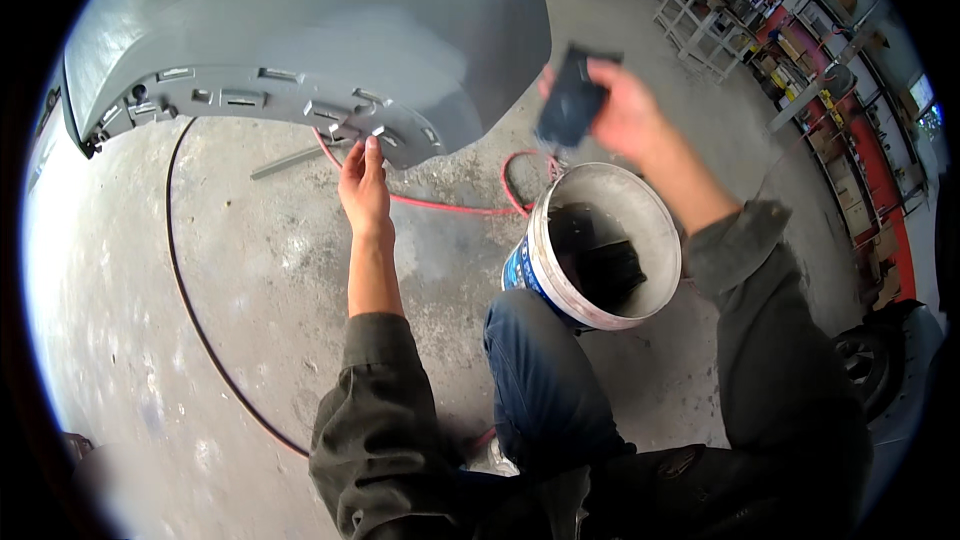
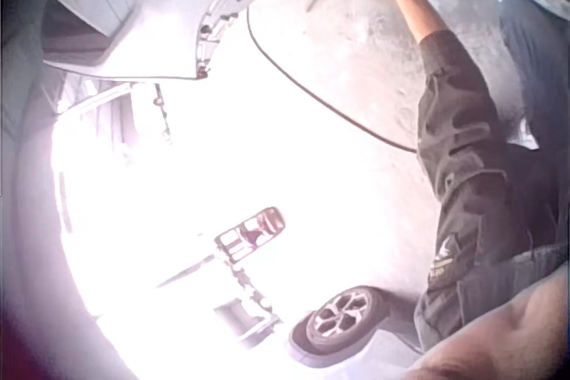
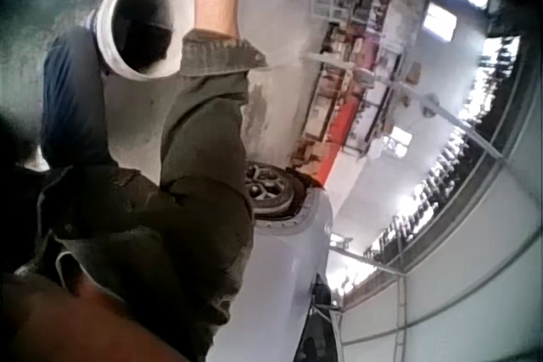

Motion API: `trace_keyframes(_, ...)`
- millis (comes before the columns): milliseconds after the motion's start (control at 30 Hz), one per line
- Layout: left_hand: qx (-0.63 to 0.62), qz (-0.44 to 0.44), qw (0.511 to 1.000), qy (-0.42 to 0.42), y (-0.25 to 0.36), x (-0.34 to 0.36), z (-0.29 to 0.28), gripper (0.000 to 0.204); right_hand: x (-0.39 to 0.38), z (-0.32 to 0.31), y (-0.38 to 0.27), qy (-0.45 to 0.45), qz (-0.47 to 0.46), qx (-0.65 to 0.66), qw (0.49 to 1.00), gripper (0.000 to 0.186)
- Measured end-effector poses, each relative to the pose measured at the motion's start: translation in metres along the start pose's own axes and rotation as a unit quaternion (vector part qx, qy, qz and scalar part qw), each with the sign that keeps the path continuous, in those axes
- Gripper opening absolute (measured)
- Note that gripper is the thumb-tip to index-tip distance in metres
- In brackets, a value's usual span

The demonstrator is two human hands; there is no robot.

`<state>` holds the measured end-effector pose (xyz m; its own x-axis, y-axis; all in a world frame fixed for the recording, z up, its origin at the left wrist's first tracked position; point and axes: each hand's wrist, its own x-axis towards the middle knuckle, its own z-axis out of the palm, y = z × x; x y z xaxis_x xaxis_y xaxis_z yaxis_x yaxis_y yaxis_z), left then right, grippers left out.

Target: The person sands the surface of a detached car bumper with a black sanding block, repeatedly dipping the block into a bucket of water. The person works on the curved outer face and edges of the bumper, occasionally repositioning the part to reach different areas.

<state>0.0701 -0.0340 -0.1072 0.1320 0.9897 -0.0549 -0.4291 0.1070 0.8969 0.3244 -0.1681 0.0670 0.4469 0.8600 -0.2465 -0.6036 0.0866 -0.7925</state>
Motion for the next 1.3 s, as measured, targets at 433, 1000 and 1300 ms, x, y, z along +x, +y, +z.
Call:
trace_keyframes(433,-0.005,0.013,1.000,0.008,0.012,0.000,0.020,0.069,-0.007,-0.002,0.026,-0.039,-0.072,-0.478,0.874,0.020)
trace_keyframes(1000,-0.060,0.018,0.996,-0.064,0.005,0.013,0.012,0.035,0.053,0.061,0.085,-0.183,-0.652,-0.733,0.058,0.055)
trace_keyframes(1300,-0.063,0.020,0.996,-0.059,0.011,0.010,0.008,0.030,0.040,0.099,0.114,-0.112,-0.663,-0.718,0.178,0.058)
